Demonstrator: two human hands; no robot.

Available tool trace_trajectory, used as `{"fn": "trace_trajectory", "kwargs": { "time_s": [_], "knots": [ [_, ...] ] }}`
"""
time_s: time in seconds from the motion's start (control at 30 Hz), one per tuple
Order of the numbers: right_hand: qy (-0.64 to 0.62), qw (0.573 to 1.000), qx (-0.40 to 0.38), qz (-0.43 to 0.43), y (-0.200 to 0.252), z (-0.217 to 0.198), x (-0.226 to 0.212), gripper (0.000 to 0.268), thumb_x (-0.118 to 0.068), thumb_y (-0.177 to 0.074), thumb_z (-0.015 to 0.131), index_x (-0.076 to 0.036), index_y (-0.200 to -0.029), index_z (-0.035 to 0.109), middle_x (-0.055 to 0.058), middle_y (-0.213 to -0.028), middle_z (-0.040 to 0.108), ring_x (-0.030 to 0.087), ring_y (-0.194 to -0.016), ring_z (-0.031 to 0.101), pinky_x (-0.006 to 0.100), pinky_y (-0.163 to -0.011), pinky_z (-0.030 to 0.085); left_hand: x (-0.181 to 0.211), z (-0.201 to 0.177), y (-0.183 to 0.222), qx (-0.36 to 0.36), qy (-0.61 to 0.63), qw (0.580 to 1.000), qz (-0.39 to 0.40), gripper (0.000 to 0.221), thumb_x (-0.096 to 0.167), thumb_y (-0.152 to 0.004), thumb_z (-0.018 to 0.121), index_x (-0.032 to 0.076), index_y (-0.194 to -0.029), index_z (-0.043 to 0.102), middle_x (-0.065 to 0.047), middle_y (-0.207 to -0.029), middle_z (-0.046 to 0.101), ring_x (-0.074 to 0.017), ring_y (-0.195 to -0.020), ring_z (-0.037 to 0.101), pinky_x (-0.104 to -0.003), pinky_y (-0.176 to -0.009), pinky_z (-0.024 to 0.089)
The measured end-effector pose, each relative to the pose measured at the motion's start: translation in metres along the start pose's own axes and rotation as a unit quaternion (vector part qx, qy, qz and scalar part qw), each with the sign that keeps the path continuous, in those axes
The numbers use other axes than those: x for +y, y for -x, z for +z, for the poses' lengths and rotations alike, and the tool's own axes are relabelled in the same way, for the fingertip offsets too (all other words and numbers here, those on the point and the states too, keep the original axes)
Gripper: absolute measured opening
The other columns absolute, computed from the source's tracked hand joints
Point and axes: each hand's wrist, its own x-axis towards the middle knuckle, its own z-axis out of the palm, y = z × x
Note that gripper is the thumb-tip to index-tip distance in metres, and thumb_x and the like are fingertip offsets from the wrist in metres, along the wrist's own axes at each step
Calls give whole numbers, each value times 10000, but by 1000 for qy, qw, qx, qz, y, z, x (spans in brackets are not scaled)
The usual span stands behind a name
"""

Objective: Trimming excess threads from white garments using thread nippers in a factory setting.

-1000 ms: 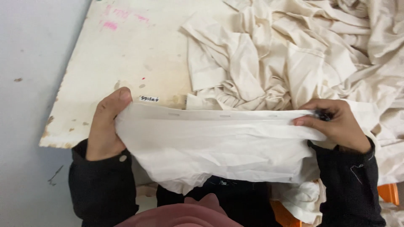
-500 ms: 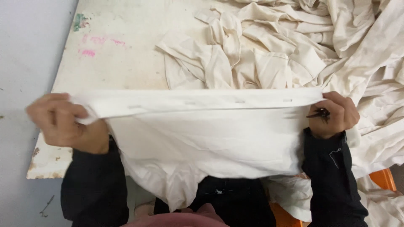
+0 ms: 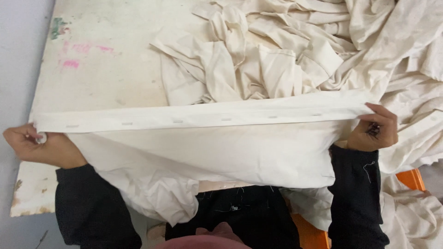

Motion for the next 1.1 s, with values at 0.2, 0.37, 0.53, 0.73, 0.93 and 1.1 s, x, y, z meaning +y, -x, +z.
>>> {"fn": "trace_trajectory", "kwargs": {
  "time_s": [0.2, 0.37, 0.53, 0.73, 0.93, 1.1],
  "knots": [
    [-155, 965, -65, 199, -3, -5, -6, 89, 64, -664, 476, -15, -691, 445, 205, -720, 533, 309, -696, 555, 369, -696, 423, -63, -3, 33, -33, 32, 998, -35, 114, -180, -777, 492, -68, -761, 476, -179, -720, 452, -261, -661, 420, -399, -611, 350],
    [-210, 925, -112, 296, -18, 3, -56, 278, 94, -766, 439, -73, -975, 364, 169, -701, 567, 217, -616, 550, 248, -734, 388, 9, 9, 14, -31, 140, 984, -109, 377, -172, -912, 438, 24, -698, 197, -121, -697, 274, -212, -690, 278, -388, -673, 333],
    [-469, 807, -155, 324, -12, 12, -76, 457, 45, -697, 648, -78, -1015, 343, 144, -671, 565, 212, -594, 594, 268, -596, 517, 93, 6, -6, -98, 228, 962, -110, 242, -104, -811, 430, 34, -802, 232, -291, -778, 526, -384, -745, 533, -452, -809, 368],
    [-564, 724, -190, 349, -3, 16, -93, 212, -70, -665, 703, -18, -734, 509, 176, -726, 597, 242, -681, 638, 320, -628, 574, 146, -10, 24, -386, 325, 850, -154, 400, 372, -638, 623, 78, -882, 505, -60, -918, 472, -196, -853, 507, -309, -786, 419],
    [-505, 793, -254, 226, -32, 40, -137, 144, -87, -831, 525, -176, -748, 602, 2, -845, 402, 89, -653, 399, 208, -623, 366, 257, 27, 27, -482, 487, 728, -14, 615, 508, -797, 528, 154, -1269, 357, -6, -1031, 543, -41, -490, 289, -156, -412, 293],
    [-539, 743, -338, 206, -38, 54, -130, 206, 43, -670, 484, -63, -739, 647, 67, -719, 491, 134, -573, 447, 236, -566, 398, 273, 53, 20, -538, 570, 585, -206, 508, 318, -818, 532, 96, -1255, 398, -35, -957, 418, -19, -387, 282, -119, -372, 250]
  ]
}}
